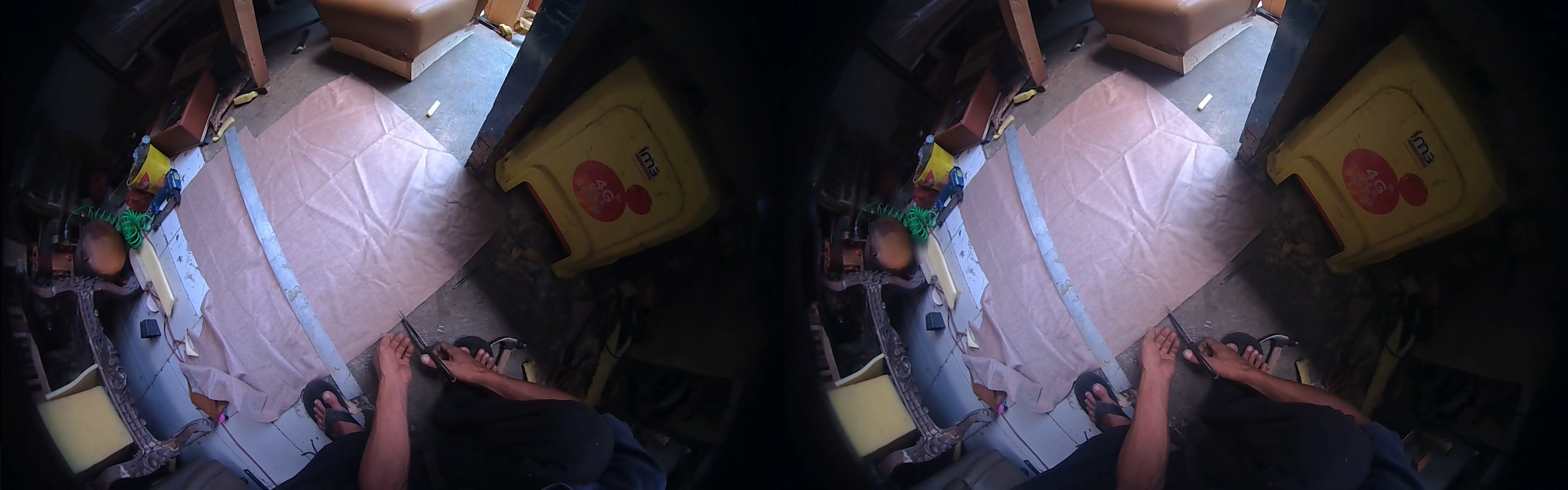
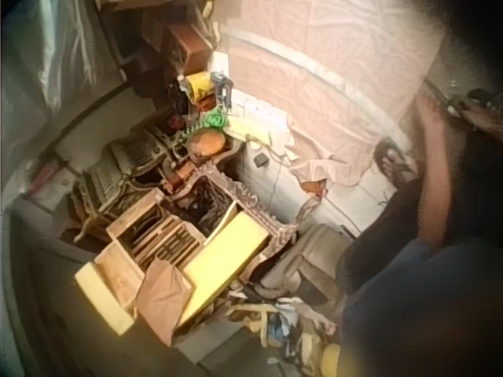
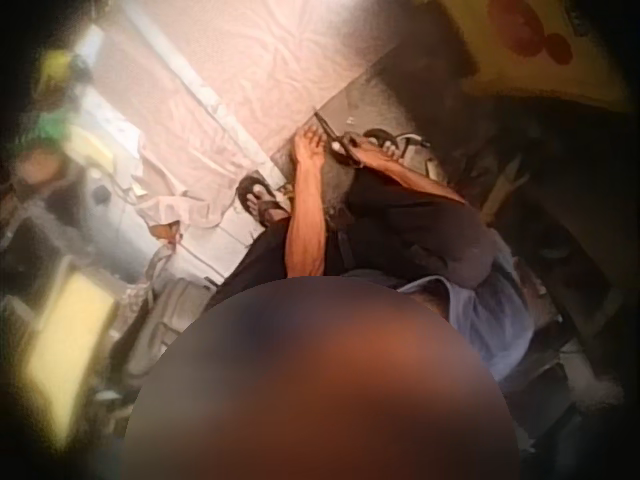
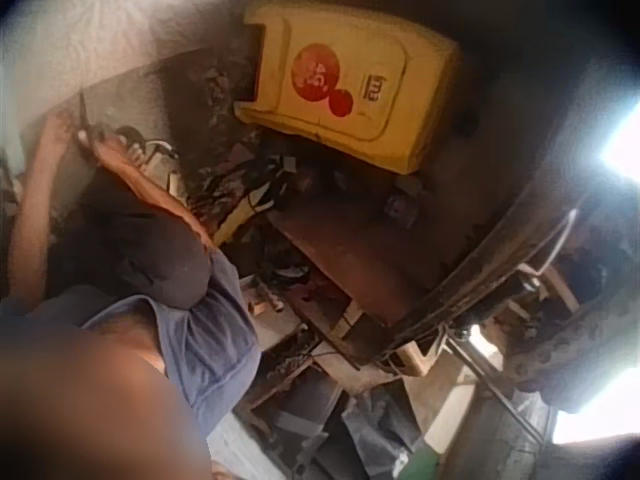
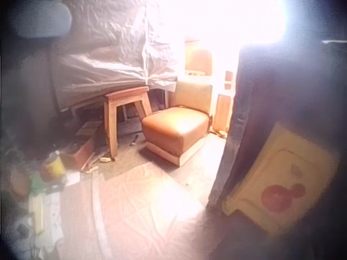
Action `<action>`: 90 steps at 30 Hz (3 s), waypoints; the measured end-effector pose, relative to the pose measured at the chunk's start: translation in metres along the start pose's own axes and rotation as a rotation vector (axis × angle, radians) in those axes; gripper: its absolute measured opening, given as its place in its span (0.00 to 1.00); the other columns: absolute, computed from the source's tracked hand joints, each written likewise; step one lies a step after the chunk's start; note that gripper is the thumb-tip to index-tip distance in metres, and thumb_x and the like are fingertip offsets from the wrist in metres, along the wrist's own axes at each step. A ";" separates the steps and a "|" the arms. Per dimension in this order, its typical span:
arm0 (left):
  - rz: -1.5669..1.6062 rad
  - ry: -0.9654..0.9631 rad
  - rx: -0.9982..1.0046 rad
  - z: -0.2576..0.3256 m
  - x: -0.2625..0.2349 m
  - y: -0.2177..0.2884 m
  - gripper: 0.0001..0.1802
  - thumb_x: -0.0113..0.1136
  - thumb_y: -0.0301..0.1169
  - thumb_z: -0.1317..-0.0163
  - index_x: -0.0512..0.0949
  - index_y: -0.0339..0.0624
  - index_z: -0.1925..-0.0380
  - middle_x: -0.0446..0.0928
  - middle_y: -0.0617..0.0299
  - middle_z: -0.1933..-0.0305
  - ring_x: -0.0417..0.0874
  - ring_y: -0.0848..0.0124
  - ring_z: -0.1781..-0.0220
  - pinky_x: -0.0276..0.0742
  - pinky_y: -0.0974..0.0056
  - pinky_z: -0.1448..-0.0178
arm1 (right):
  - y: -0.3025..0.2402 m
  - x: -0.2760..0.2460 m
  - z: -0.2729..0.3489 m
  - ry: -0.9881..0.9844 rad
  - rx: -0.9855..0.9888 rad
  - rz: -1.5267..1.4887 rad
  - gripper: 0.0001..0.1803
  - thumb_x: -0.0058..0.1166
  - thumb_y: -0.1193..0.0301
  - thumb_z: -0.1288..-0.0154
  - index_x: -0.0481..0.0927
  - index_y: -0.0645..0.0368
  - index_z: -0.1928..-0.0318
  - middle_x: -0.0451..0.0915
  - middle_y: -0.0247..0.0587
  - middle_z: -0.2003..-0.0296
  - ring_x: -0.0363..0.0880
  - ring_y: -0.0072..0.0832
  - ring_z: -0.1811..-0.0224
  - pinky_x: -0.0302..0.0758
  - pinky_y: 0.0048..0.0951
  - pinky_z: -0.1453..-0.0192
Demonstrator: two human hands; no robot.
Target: The person measures and marks a large sheet of light brown fabric on the floor using a tape measure and pencil. They cut the fabric with scissors, then drape and trim it over a chair seat to fit the cushion. The person continues cutting and adjusting the fabric to cover the chair.
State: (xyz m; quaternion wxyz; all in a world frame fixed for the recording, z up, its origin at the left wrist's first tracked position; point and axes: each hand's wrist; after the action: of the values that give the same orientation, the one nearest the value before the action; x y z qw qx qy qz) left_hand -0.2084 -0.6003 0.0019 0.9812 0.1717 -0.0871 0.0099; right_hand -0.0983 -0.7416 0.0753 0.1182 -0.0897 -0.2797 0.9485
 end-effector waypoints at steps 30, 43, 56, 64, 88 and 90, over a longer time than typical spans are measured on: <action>0.139 -0.049 0.062 -0.002 0.016 0.000 0.22 0.64 0.35 0.28 0.72 0.27 0.46 0.81 0.48 0.50 0.87 0.59 0.51 0.87 0.54 0.48 | -0.011 0.014 -0.033 0.061 -0.133 0.000 0.39 0.63 0.37 0.37 0.75 0.65 0.53 0.78 0.44 0.66 0.76 0.31 0.63 0.73 0.35 0.58; 0.183 -0.056 0.129 -0.004 0.015 -0.005 0.14 0.67 0.34 0.30 0.81 0.32 0.54 0.84 0.58 0.60 0.85 0.69 0.61 0.81 0.66 0.57 | -0.042 0.006 -0.045 0.052 -0.179 -0.020 0.42 0.65 0.35 0.41 0.76 0.65 0.52 0.78 0.41 0.66 0.75 0.30 0.63 0.73 0.33 0.58; -0.099 0.078 0.194 0.004 0.017 0.005 0.18 0.67 0.38 0.31 0.84 0.29 0.57 0.84 0.59 0.59 0.81 0.73 0.59 0.76 0.66 0.52 | -0.064 0.005 -0.057 0.088 -0.183 0.022 0.41 0.64 0.34 0.40 0.76 0.65 0.55 0.77 0.41 0.66 0.74 0.29 0.63 0.73 0.34 0.58; -0.320 0.181 0.225 0.003 0.013 0.008 0.20 0.68 0.42 0.34 0.86 0.31 0.59 0.84 0.60 0.65 0.81 0.73 0.64 0.77 0.64 0.58 | -0.077 0.003 -0.071 0.054 -0.150 0.012 0.41 0.63 0.34 0.39 0.77 0.65 0.54 0.78 0.40 0.66 0.76 0.28 0.62 0.74 0.34 0.58; -0.351 0.093 0.199 0.003 0.011 0.012 0.17 0.69 0.40 0.33 0.83 0.34 0.62 0.82 0.60 0.73 0.83 0.72 0.76 0.77 0.69 0.73 | -0.119 0.000 -0.107 0.041 -0.197 -0.053 0.37 0.64 0.37 0.37 0.78 0.64 0.56 0.79 0.36 0.69 0.76 0.22 0.68 0.75 0.28 0.64; -0.320 0.086 0.197 0.001 0.010 0.011 0.18 0.70 0.41 0.34 0.83 0.34 0.62 0.82 0.60 0.73 0.83 0.73 0.76 0.77 0.70 0.73 | -0.121 0.000 -0.112 0.035 -0.218 -0.101 0.37 0.64 0.37 0.37 0.78 0.64 0.57 0.79 0.36 0.69 0.76 0.22 0.68 0.74 0.28 0.64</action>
State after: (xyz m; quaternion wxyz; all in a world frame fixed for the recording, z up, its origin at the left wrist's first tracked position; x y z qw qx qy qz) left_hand -0.1989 -0.5902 0.0086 0.9516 0.2778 -0.0154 -0.1306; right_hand -0.0509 -0.5858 0.0492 0.1603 -0.1042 -0.3833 0.9036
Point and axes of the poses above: each hand's wrist, its own z-axis away from the middle knuckle, its own x-axis out of the palm, y = z × x
